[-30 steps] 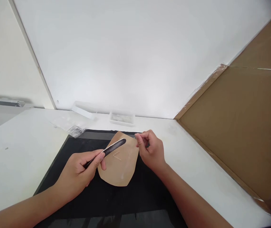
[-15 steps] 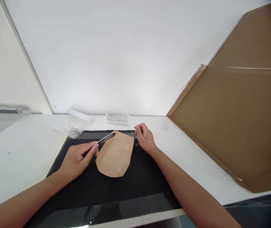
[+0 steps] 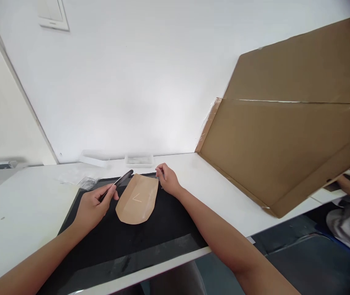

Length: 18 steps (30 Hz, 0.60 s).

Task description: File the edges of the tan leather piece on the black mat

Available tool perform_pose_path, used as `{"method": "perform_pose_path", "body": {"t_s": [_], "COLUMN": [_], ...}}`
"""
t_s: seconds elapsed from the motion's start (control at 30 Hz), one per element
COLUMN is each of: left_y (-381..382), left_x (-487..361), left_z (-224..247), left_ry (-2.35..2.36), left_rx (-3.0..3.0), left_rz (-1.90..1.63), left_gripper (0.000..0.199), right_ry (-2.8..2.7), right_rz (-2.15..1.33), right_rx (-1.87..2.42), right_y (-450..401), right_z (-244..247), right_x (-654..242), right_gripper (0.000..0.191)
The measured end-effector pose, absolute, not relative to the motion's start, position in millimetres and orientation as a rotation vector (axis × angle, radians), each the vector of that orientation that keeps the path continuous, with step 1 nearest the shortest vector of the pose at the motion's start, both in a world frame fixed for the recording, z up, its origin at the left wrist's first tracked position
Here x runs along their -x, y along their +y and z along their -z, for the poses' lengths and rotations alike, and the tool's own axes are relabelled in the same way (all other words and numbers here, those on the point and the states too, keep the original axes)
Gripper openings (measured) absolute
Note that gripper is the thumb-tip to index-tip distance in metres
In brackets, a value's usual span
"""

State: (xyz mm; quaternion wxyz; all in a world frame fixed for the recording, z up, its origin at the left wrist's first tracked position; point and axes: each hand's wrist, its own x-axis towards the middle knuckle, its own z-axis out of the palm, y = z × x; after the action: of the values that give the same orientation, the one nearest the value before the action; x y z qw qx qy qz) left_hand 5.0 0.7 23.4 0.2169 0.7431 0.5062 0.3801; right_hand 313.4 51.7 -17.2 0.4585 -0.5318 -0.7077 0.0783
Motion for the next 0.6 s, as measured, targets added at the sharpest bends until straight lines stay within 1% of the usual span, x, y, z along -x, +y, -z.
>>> {"method": "perform_pose_path", "body": {"t_s": [0.17, 0.43, 0.6], "left_y": [2, 8, 9], "left_x": [-4, -2, -3], "left_z": [-19, -8, -5], "left_ry": [1.373, 1.318, 1.292], "left_rx": [-2.013, -2.050, -2.125], "left_rz": [-1.044, -1.029, -1.035], "left_gripper": [0.046, 0.045, 0.043], "right_ry": [-1.734, -1.877, -2.038], "right_rz": [-0.193, -0.161, -0.220], "right_rx": [1.307, 1.216, 1.178], "right_y": [53, 45, 33], "right_z": [19, 4, -4], "right_x": [-313, -307, -290], "right_gripper": [0.017, 0.026, 0.024]}}
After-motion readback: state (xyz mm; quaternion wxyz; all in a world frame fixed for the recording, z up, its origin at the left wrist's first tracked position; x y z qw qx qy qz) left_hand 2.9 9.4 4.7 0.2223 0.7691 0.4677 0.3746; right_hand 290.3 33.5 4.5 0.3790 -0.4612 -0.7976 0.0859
